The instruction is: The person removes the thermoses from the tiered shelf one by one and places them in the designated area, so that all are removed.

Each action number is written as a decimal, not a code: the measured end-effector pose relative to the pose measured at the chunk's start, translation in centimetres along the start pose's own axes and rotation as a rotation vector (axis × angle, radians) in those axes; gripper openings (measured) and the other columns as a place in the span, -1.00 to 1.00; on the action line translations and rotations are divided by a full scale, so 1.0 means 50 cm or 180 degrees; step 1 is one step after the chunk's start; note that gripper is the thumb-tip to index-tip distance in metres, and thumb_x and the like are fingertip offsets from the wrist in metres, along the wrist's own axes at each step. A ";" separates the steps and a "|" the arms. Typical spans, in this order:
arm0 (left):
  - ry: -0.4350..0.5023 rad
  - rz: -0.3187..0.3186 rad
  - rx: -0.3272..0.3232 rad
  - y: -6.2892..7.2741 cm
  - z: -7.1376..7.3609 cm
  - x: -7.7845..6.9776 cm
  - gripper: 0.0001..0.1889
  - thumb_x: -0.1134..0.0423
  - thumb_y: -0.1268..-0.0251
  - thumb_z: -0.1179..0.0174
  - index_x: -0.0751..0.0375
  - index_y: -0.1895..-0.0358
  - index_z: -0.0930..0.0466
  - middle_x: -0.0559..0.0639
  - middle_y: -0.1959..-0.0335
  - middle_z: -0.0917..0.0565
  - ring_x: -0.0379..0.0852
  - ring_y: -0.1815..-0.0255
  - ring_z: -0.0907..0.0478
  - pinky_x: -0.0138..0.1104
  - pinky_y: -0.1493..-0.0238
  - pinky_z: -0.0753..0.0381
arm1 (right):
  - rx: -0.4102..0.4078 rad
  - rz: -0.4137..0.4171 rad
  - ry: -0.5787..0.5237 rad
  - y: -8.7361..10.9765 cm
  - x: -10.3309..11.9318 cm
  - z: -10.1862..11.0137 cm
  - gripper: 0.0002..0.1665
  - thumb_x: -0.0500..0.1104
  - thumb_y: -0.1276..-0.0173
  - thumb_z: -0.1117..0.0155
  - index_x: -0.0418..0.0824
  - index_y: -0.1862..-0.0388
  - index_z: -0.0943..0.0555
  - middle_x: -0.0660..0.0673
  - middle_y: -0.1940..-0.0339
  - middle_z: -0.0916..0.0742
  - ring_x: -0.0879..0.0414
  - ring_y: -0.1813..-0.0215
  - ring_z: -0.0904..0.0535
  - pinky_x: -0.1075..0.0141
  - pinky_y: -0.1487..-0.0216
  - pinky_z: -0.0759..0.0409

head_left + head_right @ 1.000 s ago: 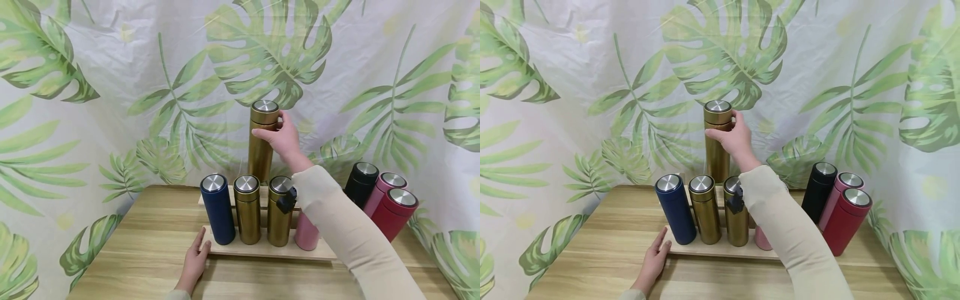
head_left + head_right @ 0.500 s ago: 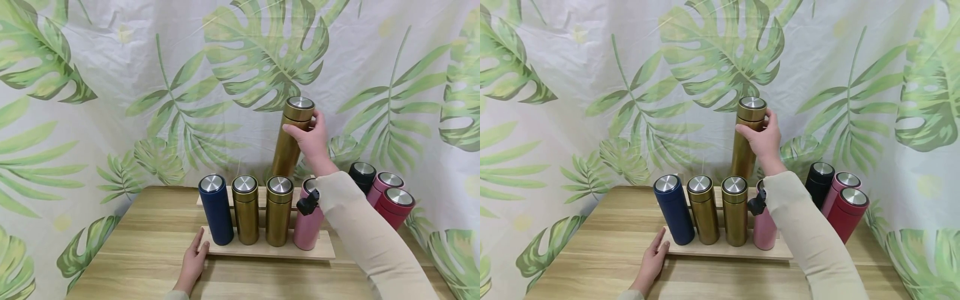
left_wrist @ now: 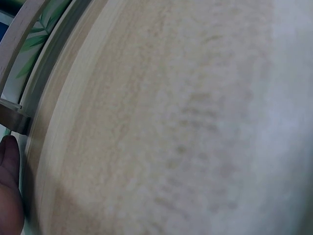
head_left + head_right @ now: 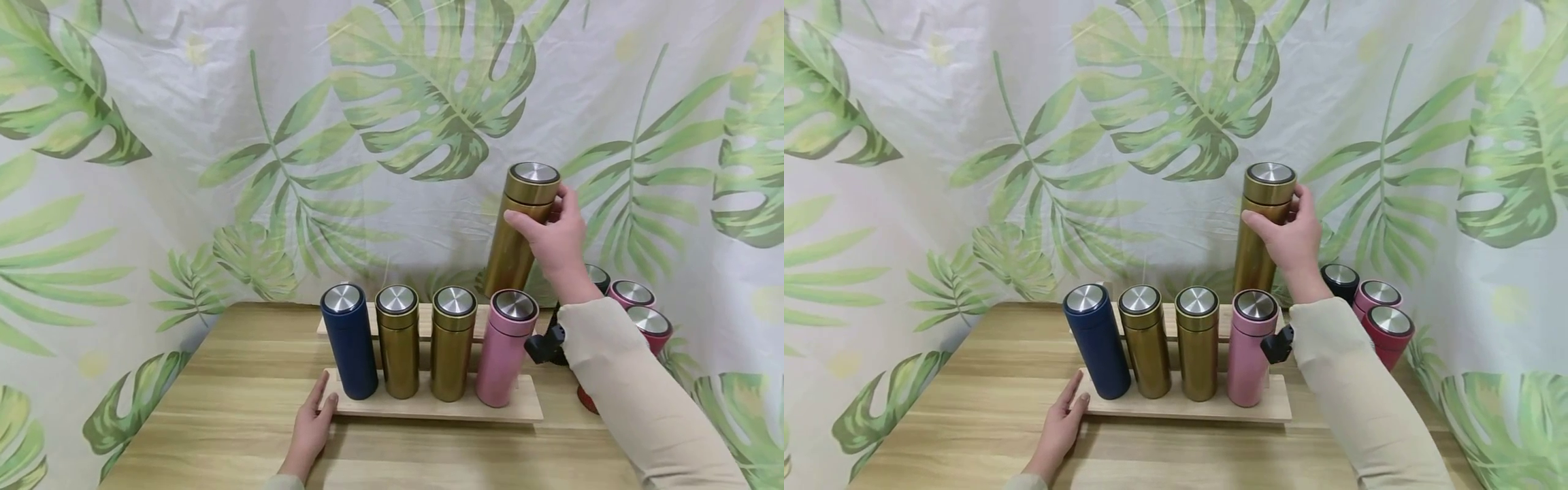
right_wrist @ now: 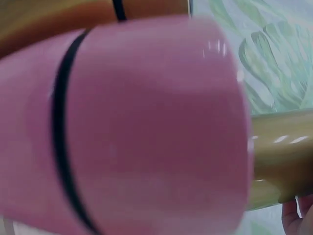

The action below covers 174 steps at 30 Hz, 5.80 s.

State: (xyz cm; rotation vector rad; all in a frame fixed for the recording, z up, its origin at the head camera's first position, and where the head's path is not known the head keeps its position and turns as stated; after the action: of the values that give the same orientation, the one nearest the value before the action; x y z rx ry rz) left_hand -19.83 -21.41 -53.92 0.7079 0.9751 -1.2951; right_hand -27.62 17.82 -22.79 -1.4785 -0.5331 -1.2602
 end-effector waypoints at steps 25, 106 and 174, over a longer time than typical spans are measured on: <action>-0.0018 0.0051 0.0005 -0.002 0.000 0.000 -0.45 0.12 -0.42 0.03 0.11 -0.42 -0.13 0.12 -0.41 -0.20 0.10 -0.40 -0.14 -0.07 -0.21 -0.37 | -0.0786 0.0202 0.0092 0.058 -0.091 0.131 -0.27 -0.22 0.07 -0.41 0.02 -0.15 -0.41 0.18 0.20 -0.50 0.29 0.18 -0.39 0.44 0.27 -0.35; -0.0078 -0.0015 -0.0088 0.003 0.000 -0.003 -0.46 0.14 -0.39 -0.01 0.14 -0.39 -0.19 0.17 -0.37 -0.26 0.06 -0.32 -0.24 -0.31 -0.03 -0.49 | -0.0990 -0.0612 0.0714 0.171 -0.255 0.126 -0.12 -0.10 -0.17 -0.26 -0.16 -0.42 -0.09 -0.18 -0.41 -0.33 -0.01 -0.40 -0.23 0.19 -0.41 -0.17; 0.0198 -0.0518 0.0840 -0.092 0.129 -0.423 -0.24 0.27 0.05 -0.41 0.22 -0.29 -0.27 0.20 -0.13 -0.50 0.06 -0.12 -0.49 -0.24 -0.04 -0.55 | 0.0378 -0.1336 0.0596 0.409 -0.466 0.051 -0.41 0.00 -0.40 -0.07 -0.31 -0.29 -0.38 -0.16 -0.30 -0.46 0.79 0.01 -0.22 0.83 0.05 -0.23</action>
State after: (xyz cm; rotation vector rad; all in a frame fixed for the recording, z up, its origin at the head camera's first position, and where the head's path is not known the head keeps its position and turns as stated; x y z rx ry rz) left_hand -23.02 -18.23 -31.80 0.8896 0.9359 -1.5712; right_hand -17.25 20.09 -52.01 -1.1682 -0.8050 -1.6431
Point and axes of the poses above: each hand's wrist, its own y-axis away from the middle knuckle, its own z-axis out of the back of the hand, x = y × z, the point moved 3 cm from there along -y, towards the middle knuckle
